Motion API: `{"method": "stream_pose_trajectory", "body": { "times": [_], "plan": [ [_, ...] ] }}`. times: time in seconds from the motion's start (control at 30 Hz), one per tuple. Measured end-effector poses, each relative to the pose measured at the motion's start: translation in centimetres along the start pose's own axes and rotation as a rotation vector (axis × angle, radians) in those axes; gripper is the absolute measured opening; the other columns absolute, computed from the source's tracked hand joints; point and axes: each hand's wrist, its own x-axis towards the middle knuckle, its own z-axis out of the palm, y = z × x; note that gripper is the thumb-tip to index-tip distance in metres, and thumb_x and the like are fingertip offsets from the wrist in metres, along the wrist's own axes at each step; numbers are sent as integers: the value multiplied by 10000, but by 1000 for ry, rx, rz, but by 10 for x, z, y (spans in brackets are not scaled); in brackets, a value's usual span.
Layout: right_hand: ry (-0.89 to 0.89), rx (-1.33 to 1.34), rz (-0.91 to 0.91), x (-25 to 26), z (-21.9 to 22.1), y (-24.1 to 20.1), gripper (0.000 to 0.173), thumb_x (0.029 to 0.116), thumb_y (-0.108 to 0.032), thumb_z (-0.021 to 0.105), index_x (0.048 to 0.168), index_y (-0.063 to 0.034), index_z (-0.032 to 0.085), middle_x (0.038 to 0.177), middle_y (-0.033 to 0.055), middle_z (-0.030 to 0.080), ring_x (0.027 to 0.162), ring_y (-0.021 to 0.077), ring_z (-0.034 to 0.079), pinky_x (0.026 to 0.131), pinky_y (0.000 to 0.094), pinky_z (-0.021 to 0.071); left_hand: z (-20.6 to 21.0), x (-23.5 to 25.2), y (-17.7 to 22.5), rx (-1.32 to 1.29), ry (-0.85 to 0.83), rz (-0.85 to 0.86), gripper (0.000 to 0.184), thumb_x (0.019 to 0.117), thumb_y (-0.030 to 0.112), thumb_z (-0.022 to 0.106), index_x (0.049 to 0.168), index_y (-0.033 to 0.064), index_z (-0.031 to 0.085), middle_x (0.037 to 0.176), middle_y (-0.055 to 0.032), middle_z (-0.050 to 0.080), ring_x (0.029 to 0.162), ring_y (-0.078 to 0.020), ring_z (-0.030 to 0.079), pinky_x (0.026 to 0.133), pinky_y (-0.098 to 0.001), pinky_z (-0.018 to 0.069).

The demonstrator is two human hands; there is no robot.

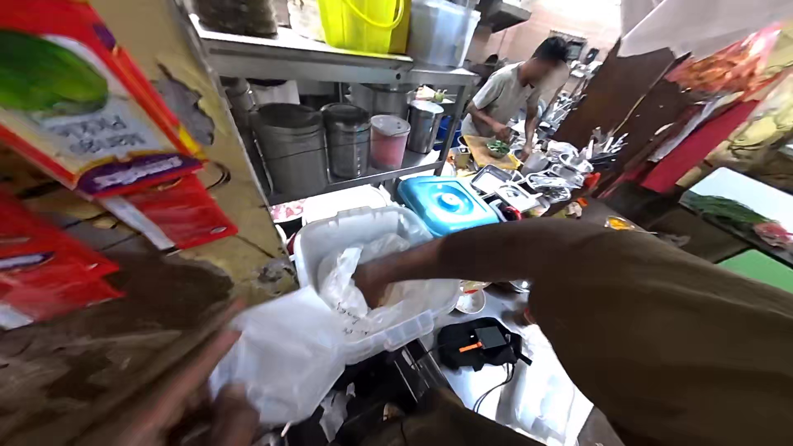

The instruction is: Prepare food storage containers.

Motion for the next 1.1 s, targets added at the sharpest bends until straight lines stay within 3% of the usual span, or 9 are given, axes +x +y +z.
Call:
{"method": "stream_pose_trajectory", "body": {
  "times": [0.1, 0.23, 0.3, 0.4, 0.53, 0.63, 0.73, 0.93, 1.1],
  "plan": [
    [102, -129, -71, 10, -9, 20, 405, 814, -215, 856, 1080, 52, 708, 1039, 226, 699, 991, 376, 678, 864, 593, 537, 8, 18, -9, -18, 33, -15, 496, 855, 1, 627, 1349, -31, 610, 1419, -120, 599, 884, -27, 662, 695, -185, 560],
    [323, -17, -119, -26, -32, 30, 356, 721, -100, 896, 1041, -51, 747, 998, 141, 717, 949, 315, 690, 824, 590, 569, 29, 52, -5, 15, 30, -43, 524, 853, 99, 639, 1370, 184, 656, 1394, 23, 630, 723, -65, 657, 559, -243, 563],
    [432, 56, -108, -54, -39, 29, 349, 717, -50, 877, 1042, -45, 748, 988, 142, 727, 942, 309, 701, 818, 582, 572, 40, 74, 0, 64, 10, -22, 513, 857, 103, 647, 1355, 223, 668, 1388, 59, 639, 676, -40, 644, 536, -239, 553],
    [444, 198, 13, -87, -56, 27, 389, 741, -39, 877, 1086, 13, 704, 1010, 181, 715, 929, 308, 700, 845, 541, 572, 63, 105, 1, 185, -20, -29, 482, 859, 85, 672, 1311, 250, 696, 1347, 56, 655, 652, -36, 629, 545, -263, 555],
    [467, 425, 30, -111, -78, 68, 306, 776, -33, 846, 1059, -39, 729, 935, 162, 726, 707, 284, 708, 658, 503, 616, 90, 134, -8, 342, -248, -215, 381, 880, 87, 715, 1230, 235, 737, 1276, 22, 691, 774, -139, 685, 677, -427, 595],
    [583, 597, -6, -136, -96, 80, 297, 804, -51, 839, 1078, -54, 724, 983, 134, 739, 759, 246, 733, 691, 442, 648, 104, 143, -25, 385, -388, -375, 325, 899, 156, 738, 1217, 223, 741, 1206, -61, 697, 911, -247, 692, 770, -518, 588],
    [579, 774, -70, -148, -109, 59, 338, 808, -15, 838, 1119, -29, 705, 1027, 135, 744, 835, 250, 754, 732, 420, 663, 119, 151, -52, 320, -417, -495, 333, 859, 159, 746, 1188, 212, 753, 1045, -119, 734, 777, -269, 713, 723, -551, 601],
    [440, 655, -76, -99, -81, 39, 362, 775, -55, 870, 1099, -42, 711, 997, 140, 746, 761, 245, 755, 669, 422, 665, 134, 147, -77, -7, -419, -674, 342, 869, 92, 760, 1208, 113, 714, 974, -101, 739, 619, -184, 684, 620, -372, 615],
    [394, 498, 81, -91, -77, 27, 447, 740, -175, 927, 1129, -91, 722, 1001, 113, 747, 761, 214, 746, 717, 412, 655, 139, 137, -84, -70, -383, -686, 391, 843, 69, 767, 1229, 82, 699, 926, -122, 739, 607, -187, 695, 613, -368, 624]
  ]
}}
